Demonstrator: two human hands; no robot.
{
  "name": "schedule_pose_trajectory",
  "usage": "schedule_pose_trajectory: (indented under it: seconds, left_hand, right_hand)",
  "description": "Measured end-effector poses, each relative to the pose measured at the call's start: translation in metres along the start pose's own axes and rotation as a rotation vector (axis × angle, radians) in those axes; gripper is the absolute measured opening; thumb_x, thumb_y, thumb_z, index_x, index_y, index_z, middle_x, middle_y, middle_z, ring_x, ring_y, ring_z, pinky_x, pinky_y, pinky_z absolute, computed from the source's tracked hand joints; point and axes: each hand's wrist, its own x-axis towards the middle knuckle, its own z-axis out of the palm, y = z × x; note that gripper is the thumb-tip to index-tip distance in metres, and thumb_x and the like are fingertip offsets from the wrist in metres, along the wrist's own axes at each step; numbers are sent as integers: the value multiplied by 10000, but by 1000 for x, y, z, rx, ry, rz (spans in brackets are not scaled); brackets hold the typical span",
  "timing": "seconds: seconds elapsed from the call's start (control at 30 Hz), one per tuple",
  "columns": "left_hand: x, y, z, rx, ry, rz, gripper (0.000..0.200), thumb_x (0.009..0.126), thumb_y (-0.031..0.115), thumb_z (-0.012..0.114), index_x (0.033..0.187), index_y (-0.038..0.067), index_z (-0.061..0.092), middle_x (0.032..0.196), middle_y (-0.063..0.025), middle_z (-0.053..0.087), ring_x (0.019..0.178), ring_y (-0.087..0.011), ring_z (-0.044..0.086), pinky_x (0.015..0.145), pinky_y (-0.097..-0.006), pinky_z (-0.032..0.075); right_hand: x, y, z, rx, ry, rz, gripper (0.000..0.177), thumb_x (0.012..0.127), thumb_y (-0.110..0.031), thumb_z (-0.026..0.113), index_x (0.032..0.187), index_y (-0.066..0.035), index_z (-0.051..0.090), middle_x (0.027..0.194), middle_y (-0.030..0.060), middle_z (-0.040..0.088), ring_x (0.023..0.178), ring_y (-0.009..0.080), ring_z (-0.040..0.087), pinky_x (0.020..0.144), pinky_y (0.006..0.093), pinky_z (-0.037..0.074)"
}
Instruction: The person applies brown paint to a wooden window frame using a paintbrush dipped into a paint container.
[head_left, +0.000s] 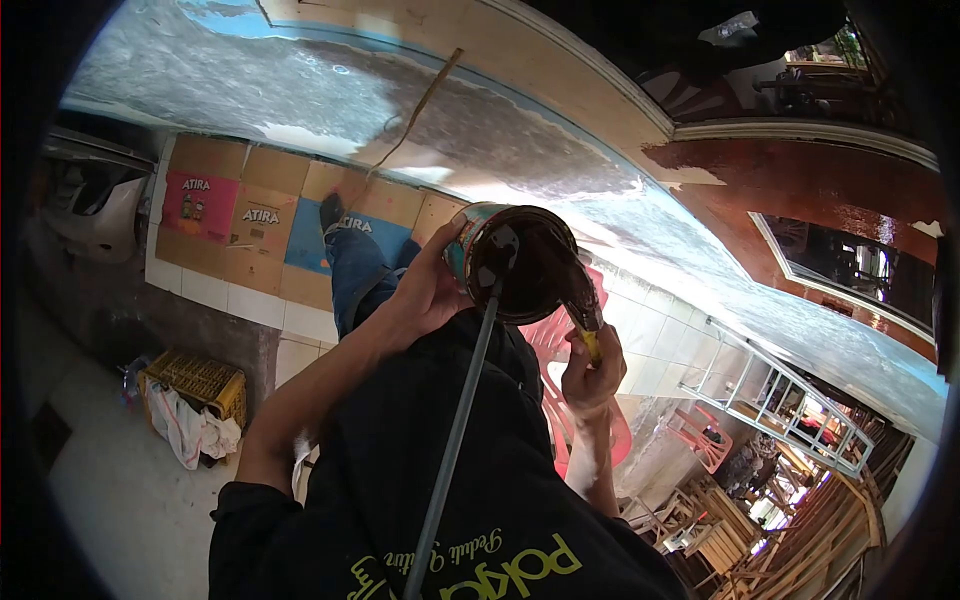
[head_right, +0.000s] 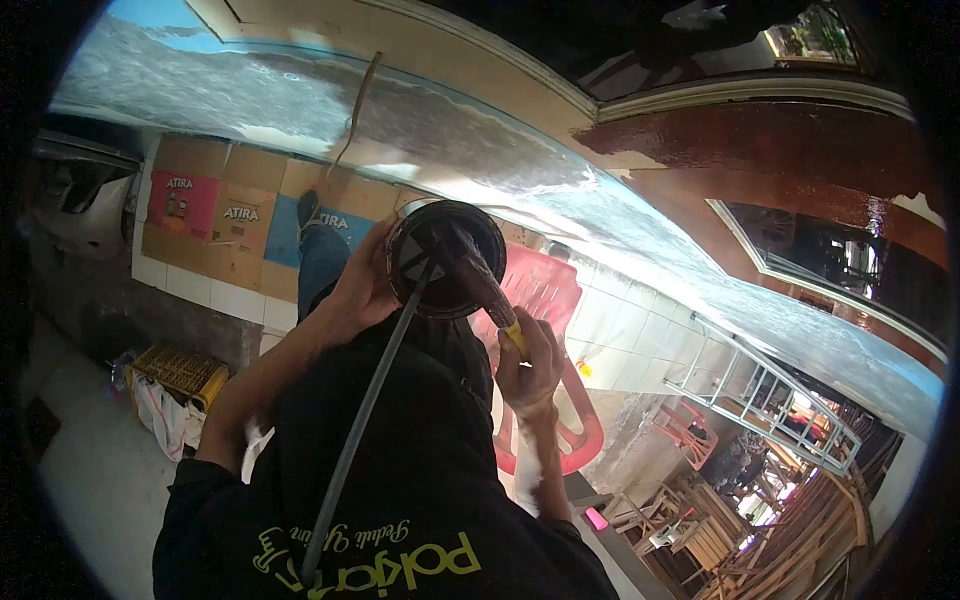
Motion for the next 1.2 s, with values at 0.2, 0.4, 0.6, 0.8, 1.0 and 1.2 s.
schedule_pose_trajectory:
  seconds: [0.2,0.4,0.6,0.8,1.0,1.2]
  left_hand:
    - [1,0,1,18,10,3,552,879,476,507,1284,109,424,1166,-68,558,1046,-187,567,829,-405,515]
    - [2,1,4,-63,45,-16,448,915,422,473,1190,72,524,1131,-74,592,1035,-216,576,886,-385,488]
    - [7,1,1,-34,19,3,501,912,452,455,1264,96,435,1151,-84,566,1002,-201,596,772,-384,546]
    - [5,3,5,-6,14,20,510,908,457,456,1261,90,429,1143,-91,565,1017,-210,590,771,-396,552]
    - [5,4,0,-76,-8,-2,446,932,409,442,1187,53,531,1149,-104,590,1056,-229,572,927,-396,474]
    - [2,5,0,-70,-33,10,456,925,417,452,1191,54,530,1168,-112,579,1069,-240,563,935,-413,465]
  right_hand:
    - [18,1,-13,-18,-29,8,310,827,-65,617,1107,19,516,838,150,585,646,244,550,538,343,420]
    - [45,9,-26,-119,-24,-80,319,807,-95,669,1091,-5,557,871,117,588,688,217,542,560,306,428]
    - [61,26,-37,-122,29,-104,336,808,-140,684,1100,-21,567,902,120,591,727,208,563,563,290,448]
    - [80,31,-53,-146,-22,-103,293,861,-139,624,1111,-2,559,944,132,559,816,198,556,656,280,455]
    - [97,47,-57,-130,-13,-106,296,840,-49,622,1128,-1,576,975,116,545,855,184,551,687,274,461]
    - [107,58,-58,-123,7,-92,313,822,-45,644,1131,-22,591,960,95,536,849,163,539,686,261,464]
